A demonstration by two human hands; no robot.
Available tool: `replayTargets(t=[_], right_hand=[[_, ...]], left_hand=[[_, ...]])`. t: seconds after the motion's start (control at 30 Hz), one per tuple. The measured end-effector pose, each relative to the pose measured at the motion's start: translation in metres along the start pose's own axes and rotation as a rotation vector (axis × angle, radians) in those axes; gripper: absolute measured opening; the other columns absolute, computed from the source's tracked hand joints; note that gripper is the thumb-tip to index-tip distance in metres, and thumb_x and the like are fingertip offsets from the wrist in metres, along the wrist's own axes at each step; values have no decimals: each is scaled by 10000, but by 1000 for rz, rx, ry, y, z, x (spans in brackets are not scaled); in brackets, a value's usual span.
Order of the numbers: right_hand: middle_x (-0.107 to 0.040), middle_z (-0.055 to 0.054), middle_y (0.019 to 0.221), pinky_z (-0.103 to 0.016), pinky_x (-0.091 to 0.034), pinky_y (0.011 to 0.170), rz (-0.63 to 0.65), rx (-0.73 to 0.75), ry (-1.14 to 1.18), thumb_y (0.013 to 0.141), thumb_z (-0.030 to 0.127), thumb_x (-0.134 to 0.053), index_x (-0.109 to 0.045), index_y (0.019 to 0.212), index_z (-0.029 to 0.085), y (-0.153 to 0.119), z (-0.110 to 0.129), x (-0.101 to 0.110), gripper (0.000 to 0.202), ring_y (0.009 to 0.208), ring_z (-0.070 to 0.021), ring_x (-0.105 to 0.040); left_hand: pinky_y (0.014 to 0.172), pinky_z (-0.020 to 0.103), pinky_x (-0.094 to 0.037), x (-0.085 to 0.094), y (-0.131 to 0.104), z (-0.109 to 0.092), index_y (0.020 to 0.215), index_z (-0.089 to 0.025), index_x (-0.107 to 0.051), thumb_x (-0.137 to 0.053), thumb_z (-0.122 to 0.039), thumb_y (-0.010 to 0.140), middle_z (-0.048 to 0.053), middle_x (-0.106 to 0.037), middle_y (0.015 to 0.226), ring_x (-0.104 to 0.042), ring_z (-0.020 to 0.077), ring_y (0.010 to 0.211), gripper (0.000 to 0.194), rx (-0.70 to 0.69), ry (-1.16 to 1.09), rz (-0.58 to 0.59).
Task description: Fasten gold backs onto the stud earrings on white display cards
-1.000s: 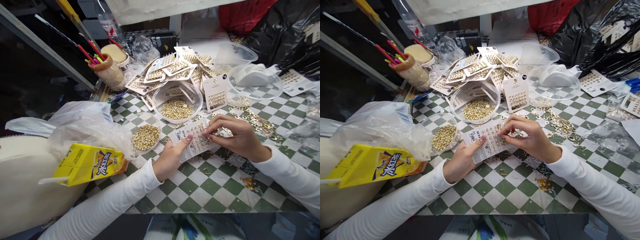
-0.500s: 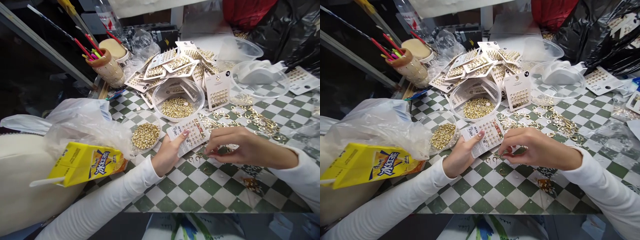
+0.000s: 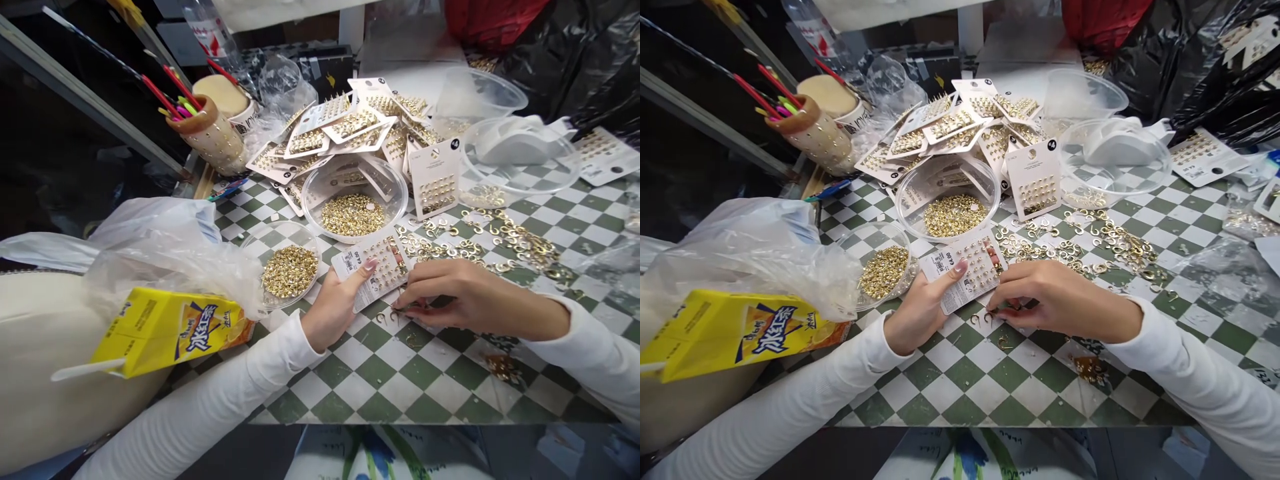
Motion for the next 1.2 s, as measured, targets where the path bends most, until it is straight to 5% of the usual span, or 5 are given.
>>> replayTargets(t=[0.23, 0.47, 0.77, 0.93, 1.2], right_hand=[[-741, -25, 894, -260, -494, 624, 17, -122, -5, 936, 194, -695, -781, 1008, 246, -9, -8, 18, 123, 721, -124, -666], [-740, 23, 828, -221, -526, 626, 283, -212, 182, 875, 139, -732, -769, 956, 255, -11, -4, 17, 146, 697, -99, -678], [-745, -18, 875, -250, -527, 616, 166, -215, 164, 971, 293, -683, -766, 1052, 224, -17, -11, 28, 135, 694, -106, -652], [-767, -29, 874, -256, -551, 629, -139, -164, 4, 987, 260, -661, -740, 1021, 191, -26, -10, 42, 110, 715, -117, -686], [-596, 1, 674, -296, -348, 501, -361, -446, -376, 1030, 321, -479, -610, 976, 193, -30, -31, 46, 191, 475, -111, -461]], left_hand=[[1213, 545, -439, 2, 1, 1, 1441, -178, -606, -812, -291, 858, 153, -727, 1345, -611, 348, 1367, 629, -13, 21, -4], [1223, 565, -432, 0, -1, -1, 1464, -192, -581, -793, -240, 868, 151, -732, 1337, -622, 347, 1357, 634, 31, 11, -27], [1262, 554, -389, 1, -1, -3, 1461, -208, -580, -744, -163, 883, 112, -724, 1366, -591, 325, 1398, 603, 38, 50, -23], [1271, 534, -380, 2, -2, -4, 1454, -218, -591, -747, -165, 884, 96, -726, 1366, -579, 315, 1411, 593, 20, 62, -36], [1227, 543, -440, 0, -2, -4, 1477, -196, -571, -742, -228, 911, 128, -742, 1328, -624, 333, 1359, 592, 46, 37, -42]])
Point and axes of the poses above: each hand's wrist, its own y-axis towards the middle knuckle, its own x-axis out of the back of the hand, z = x × y, the point moved 2 cm from there along y, towards the middle knuckle
